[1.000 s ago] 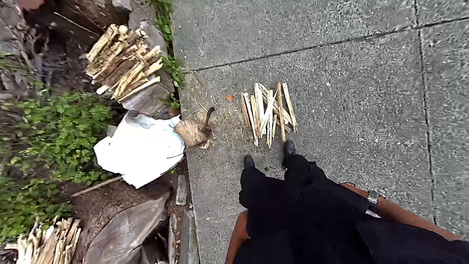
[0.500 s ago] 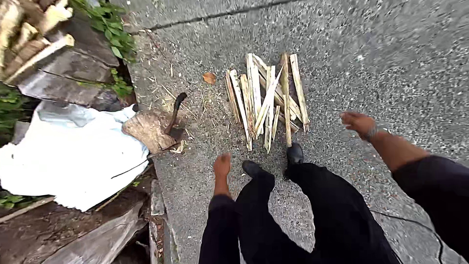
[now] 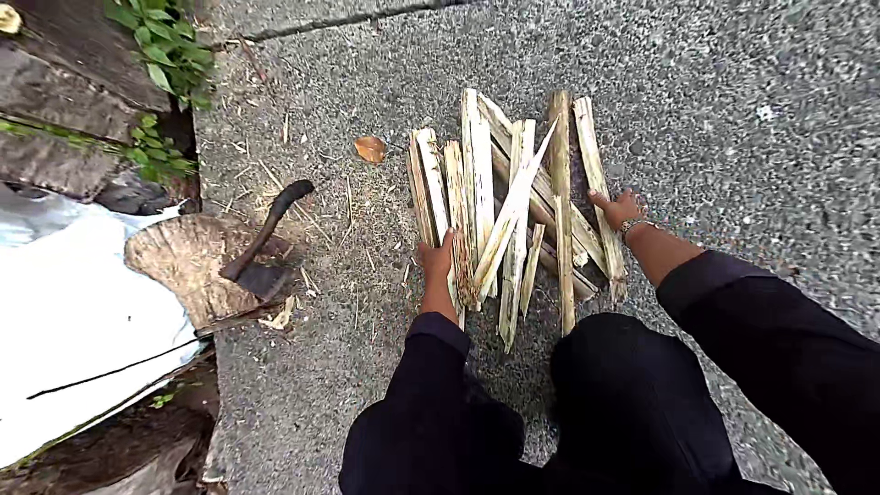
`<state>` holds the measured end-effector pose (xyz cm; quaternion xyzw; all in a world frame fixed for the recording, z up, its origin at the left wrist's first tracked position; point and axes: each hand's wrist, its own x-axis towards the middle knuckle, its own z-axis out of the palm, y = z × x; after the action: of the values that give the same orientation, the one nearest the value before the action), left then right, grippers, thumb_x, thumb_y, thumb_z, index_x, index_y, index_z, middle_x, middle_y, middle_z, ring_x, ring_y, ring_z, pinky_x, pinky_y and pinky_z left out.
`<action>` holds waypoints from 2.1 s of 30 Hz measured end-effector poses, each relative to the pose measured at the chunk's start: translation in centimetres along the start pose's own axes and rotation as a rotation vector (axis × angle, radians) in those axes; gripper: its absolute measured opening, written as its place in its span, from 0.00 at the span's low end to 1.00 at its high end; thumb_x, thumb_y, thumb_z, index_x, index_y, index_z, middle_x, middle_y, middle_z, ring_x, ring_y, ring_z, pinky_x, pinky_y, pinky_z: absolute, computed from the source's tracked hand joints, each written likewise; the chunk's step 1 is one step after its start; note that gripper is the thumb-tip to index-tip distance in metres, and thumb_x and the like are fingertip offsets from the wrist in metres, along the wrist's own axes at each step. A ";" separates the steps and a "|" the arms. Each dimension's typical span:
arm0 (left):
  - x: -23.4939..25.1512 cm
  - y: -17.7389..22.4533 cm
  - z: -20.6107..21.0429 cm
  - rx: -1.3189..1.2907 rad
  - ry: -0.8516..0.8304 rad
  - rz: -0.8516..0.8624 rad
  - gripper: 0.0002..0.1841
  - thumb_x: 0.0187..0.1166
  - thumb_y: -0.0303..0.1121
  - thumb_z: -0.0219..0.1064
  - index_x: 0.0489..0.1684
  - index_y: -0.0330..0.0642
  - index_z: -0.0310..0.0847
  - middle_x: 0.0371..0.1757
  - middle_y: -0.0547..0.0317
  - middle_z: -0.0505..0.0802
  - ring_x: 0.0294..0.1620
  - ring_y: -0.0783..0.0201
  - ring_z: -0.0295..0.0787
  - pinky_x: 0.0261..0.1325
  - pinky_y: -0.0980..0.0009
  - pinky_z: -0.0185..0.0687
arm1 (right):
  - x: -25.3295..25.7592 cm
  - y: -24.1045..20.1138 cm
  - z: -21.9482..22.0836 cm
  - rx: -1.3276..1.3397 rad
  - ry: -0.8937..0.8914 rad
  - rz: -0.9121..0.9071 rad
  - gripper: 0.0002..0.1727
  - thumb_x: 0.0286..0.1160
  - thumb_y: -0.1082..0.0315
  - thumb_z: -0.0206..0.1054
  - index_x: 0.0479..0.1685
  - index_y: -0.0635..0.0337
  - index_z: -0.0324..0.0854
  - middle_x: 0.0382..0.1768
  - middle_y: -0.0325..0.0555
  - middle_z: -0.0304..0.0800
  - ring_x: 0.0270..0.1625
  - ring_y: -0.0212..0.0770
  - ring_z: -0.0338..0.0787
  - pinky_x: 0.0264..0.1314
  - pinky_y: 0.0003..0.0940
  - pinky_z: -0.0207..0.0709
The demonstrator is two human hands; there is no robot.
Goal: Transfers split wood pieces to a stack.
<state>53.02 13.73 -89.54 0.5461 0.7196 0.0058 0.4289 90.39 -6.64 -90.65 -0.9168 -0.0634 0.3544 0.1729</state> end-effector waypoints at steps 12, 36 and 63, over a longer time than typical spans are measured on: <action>-9.1 -1.7 8.5 -0.472 -0.233 -0.006 0.62 0.45 0.23 0.83 0.90 0.43 0.44 0.67 0.29 0.83 0.63 0.39 0.86 0.59 0.41 0.87 | -9.8 -5.5 4.9 -0.100 -0.264 -0.284 0.43 0.64 0.51 0.79 0.83 0.52 0.67 0.59 0.67 0.89 0.61 0.71 0.88 0.61 0.80 0.76; -10.1 -3.9 10.3 -0.659 -0.165 -0.018 0.49 0.74 0.57 0.75 0.89 0.42 0.51 0.71 0.33 0.84 0.68 0.44 0.86 0.68 0.46 0.85 | -10.3 -1.0 9.7 0.366 -0.542 -0.092 0.60 0.63 0.17 0.60 0.96 0.36 0.48 0.86 0.57 0.69 0.83 0.62 0.74 0.77 0.72 0.70; -3.6 -0.3 -1.2 -0.782 -0.514 0.089 0.44 0.58 0.75 0.72 0.71 0.56 0.80 0.51 0.57 0.95 0.47 0.61 0.94 0.50 0.58 0.91 | -13.7 -9.2 10.1 0.801 -0.835 -0.063 0.29 0.73 0.44 0.72 0.68 0.51 0.78 0.47 0.45 0.94 0.47 0.41 0.95 0.49 0.43 0.90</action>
<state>52.20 11.34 -86.76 0.3577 0.5097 0.1593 0.7661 73.54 1.44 -85.63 -0.5599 -0.0144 0.6772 0.4772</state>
